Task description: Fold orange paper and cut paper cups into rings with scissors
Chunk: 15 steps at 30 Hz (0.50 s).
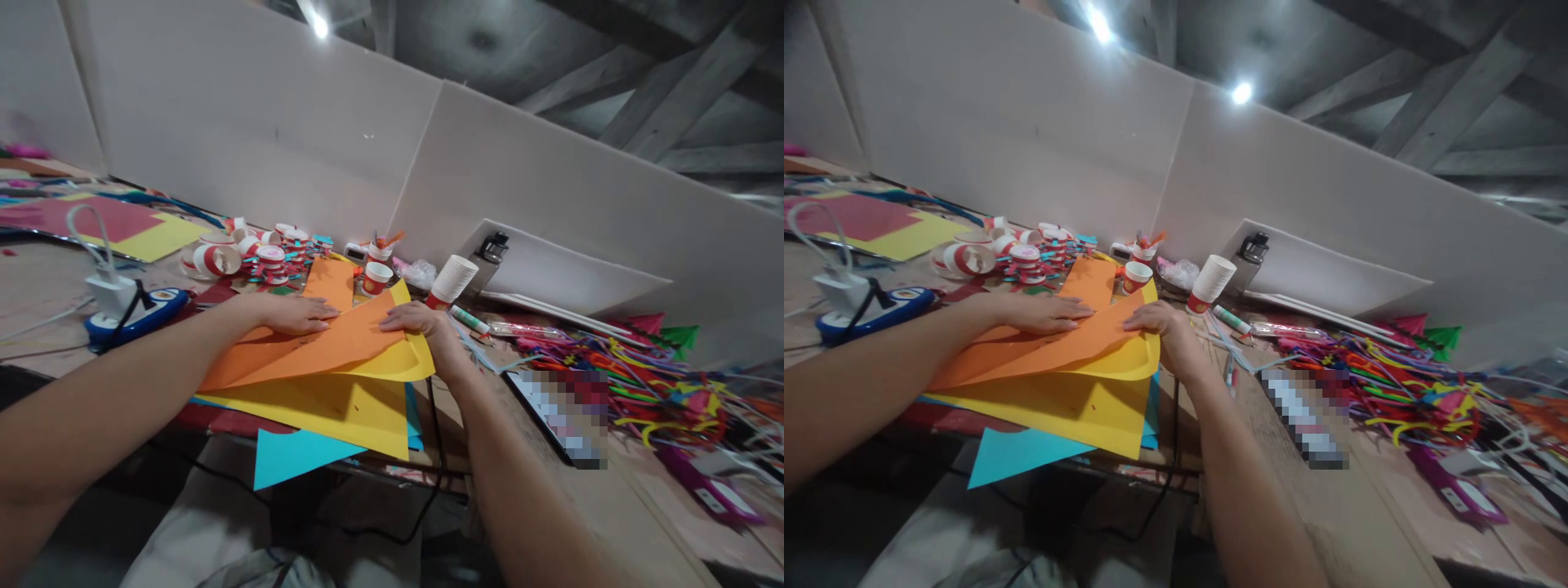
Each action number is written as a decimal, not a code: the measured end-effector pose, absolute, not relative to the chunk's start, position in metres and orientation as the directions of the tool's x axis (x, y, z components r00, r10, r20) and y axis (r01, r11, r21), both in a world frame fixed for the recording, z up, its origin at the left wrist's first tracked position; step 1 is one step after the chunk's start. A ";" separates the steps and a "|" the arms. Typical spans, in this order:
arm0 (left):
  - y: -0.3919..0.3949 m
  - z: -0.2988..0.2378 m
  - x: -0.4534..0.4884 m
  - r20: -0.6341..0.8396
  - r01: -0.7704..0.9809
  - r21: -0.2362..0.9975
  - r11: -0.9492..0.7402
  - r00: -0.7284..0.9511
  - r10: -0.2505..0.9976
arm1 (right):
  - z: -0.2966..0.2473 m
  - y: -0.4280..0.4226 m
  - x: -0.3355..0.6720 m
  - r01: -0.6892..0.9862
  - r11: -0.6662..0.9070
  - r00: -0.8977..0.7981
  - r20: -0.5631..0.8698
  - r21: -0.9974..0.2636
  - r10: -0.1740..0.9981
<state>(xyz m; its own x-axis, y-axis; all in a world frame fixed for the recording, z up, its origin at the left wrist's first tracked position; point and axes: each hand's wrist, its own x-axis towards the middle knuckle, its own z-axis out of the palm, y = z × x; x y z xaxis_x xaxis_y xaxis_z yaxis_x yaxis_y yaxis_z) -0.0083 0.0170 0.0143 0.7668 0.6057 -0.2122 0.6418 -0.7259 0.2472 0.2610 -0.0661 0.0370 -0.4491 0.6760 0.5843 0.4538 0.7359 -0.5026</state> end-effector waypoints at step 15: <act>0.044 -0.002 -0.023 -0.017 0.491 0.533 -0.689 0.821 0.571 | 0.072 -0.079 0.298 0.478 0.786 -0.199 0.824 -0.391 0.531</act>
